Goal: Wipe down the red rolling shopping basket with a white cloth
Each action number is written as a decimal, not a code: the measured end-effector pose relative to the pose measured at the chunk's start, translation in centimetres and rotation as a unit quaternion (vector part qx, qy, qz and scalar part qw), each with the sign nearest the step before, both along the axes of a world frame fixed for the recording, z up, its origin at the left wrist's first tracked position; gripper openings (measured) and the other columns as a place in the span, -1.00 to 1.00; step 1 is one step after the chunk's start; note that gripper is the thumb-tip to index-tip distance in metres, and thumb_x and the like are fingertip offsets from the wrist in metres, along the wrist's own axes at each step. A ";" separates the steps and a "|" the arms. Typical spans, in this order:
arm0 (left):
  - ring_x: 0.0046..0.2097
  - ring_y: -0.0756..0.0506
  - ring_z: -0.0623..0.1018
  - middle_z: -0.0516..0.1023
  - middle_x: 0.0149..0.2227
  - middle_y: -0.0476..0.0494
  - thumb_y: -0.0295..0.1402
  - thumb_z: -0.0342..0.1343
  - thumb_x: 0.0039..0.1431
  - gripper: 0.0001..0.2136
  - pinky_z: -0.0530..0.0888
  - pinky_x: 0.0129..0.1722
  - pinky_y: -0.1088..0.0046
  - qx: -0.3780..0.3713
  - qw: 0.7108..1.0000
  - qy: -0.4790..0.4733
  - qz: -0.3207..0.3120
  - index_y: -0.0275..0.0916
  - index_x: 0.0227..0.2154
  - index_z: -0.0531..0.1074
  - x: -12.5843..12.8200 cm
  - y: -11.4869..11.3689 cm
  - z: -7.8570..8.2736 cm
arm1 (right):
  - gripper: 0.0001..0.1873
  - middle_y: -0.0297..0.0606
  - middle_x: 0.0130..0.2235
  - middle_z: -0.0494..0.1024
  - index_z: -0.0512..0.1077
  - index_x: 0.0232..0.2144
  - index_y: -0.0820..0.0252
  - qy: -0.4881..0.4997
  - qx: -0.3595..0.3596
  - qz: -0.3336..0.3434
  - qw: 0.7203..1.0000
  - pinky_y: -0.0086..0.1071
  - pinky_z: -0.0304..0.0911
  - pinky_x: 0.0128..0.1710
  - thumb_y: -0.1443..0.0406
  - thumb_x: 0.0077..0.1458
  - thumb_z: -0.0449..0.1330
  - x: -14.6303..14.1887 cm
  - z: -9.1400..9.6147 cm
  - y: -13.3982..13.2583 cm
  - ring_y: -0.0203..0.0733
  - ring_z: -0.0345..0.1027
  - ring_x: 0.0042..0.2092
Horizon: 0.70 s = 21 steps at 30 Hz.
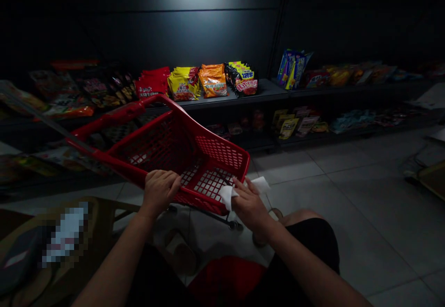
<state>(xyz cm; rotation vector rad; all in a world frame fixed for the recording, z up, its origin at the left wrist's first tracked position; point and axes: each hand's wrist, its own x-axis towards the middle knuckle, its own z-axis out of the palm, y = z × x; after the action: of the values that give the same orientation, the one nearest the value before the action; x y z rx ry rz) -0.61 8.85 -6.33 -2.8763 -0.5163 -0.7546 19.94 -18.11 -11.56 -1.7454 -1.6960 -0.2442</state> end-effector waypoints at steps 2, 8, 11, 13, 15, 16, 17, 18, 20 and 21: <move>-0.19 -0.15 0.53 0.63 -0.32 -0.01 -0.25 -0.06 0.38 -0.72 0.26 -0.02 0.17 -0.003 1.000 0.009 0.003 -0.14 -0.38 0.49 -0.7 0.7 0.2 | -0.79 -0.29 0.10 0.57 0.50 -0.17 0.06 0.006 -0.012 0.007 1.000 0.07 -0.39 0.45 0.39 0.27 0.09 1.8 0.1 1.1 -0.11 -0.03 0.43; -0.16 -0.14 0.55 0.66 -0.27 -0.04 -0.23 -0.09 0.39 -0.70 0.25 0.00 0.19 0.003 1.000 0.018 0.008 -0.14 -0.34 0.51 -2.2 2.0 0.1 | -0.60 -0.10 0.20 0.47 0.49 0.07 0.13 0.242 0.076 -0.123 0.960 0.08 -0.07 0.37 0.24 0.30 -0.01 8.4 -1.5 6.1 -0.01 0.11 0.37; -0.20 -0.16 0.55 0.66 -0.31 -0.04 -0.21 -0.09 0.38 -0.70 0.26 -0.05 0.19 0.013 0.997 0.066 0.031 -0.13 -0.37 0.50 -2.5 2.1 0.8 | -0.55 -0.14 0.16 0.51 0.46 0.13 0.11 0.386 0.161 -0.143 0.897 -0.05 0.09 0.33 0.19 0.33 -0.06 3.6 -3.6 7.1 -0.08 0.29 0.27; -0.24 -0.16 0.55 0.66 -0.31 -0.05 -0.21 -0.09 0.38 -0.70 0.28 -0.08 0.19 0.015 0.994 0.101 0.046 -0.12 -0.34 0.51 -2.2 1.7 1.4 | -0.53 -0.19 0.16 0.51 0.38 0.21 0.07 0.446 0.191 -0.146 0.862 -0.03 0.00 0.37 0.16 0.35 -0.06 -1.5 -5.1 6.5 -0.11 0.24 0.29; -0.17 -0.15 0.58 0.67 -0.17 -0.07 -0.22 -0.10 0.39 -0.72 0.29 -0.03 0.19 0.004 0.993 0.107 0.040 -0.11 -0.23 0.52 -1.3 0.7 1.8 | -0.51 -0.19 0.17 0.50 0.33 0.26 0.05 0.490 0.196 -0.139 0.838 -0.03 0.00 0.38 0.14 0.35 -0.02 -5.9 -6.1 5.7 -0.11 0.22 0.30; -0.09 -0.15 0.59 0.66 -0.07 -0.08 -0.22 -0.10 0.39 -0.73 0.29 0.01 0.20 -0.008 0.994 0.106 0.023 -0.10 -0.17 0.52 -0.7 -0.1 1.9 | -0.50 -0.19 0.19 0.48 0.32 0.27 0.05 0.502 0.194 -0.136 0.832 -0.04 -0.01 0.38 0.13 0.35 0.00 -7.2 -6.3 5.4 -0.12 0.20 0.32; -0.03 -0.15 0.58 0.64 0.00 -0.09 -0.22 -0.10 0.40 -0.72 0.29 0.04 0.21 -0.021 0.994 0.105 0.001 -0.09 -0.13 0.52 0.0 -0.9 1.8 | -0.49 -0.19 0.21 0.45 0.31 0.27 0.04 0.511 0.188 -0.133 0.828 -0.06 -0.03 0.39 0.12 0.35 0.01 -7.9 -6.3 5.2 -0.13 0.17 0.33; 0.00 -0.14 0.58 0.63 0.02 -0.08 -0.21 -0.11 0.41 -0.71 0.31 0.04 0.24 -0.033 0.993 0.112 -0.021 -0.09 -0.13 0.53 0.6 -1.7 1.6 | -0.49 -0.19 0.23 0.43 0.30 0.28 0.04 0.519 0.183 -0.131 0.825 -0.08 -0.03 0.39 0.11 0.35 0.00 -7.9 -6.2 5.3 -0.14 0.16 0.34; -0.12 -0.12 0.61 0.69 -0.14 -0.08 -0.18 -0.13 0.42 -0.65 0.37 -0.12 0.32 -0.043 0.989 0.134 -0.034 -0.10 -0.27 0.57 1.5 -3.0 1.0 | -0.47 -0.20 0.23 0.42 0.29 0.29 0.04 0.529 0.182 -0.145 0.816 -0.10 -0.02 0.39 0.10 0.34 -0.01 -6.4 -5.7 6.1 -0.15 0.17 0.33; -0.22 -0.11 0.62 0.69 -0.25 -0.07 -0.18 -0.14 0.42 -0.60 0.36 -0.23 0.34 -0.042 0.988 0.145 -0.031 -0.12 -0.37 0.57 1.8 -3.5 0.7 | -0.47 -0.18 0.22 0.43 0.29 0.28 0.05 0.532 0.187 -0.159 0.810 -0.10 0.01 0.37 0.11 0.33 -0.01 -5.4 -5.5 6.6 -0.15 0.20 0.31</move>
<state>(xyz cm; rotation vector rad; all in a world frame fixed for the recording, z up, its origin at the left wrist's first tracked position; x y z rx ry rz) 1.17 5.34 -5.60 -3.0170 -0.4328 -0.3180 14.58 -11.49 -17.02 -1.3925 -0.4891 0.2303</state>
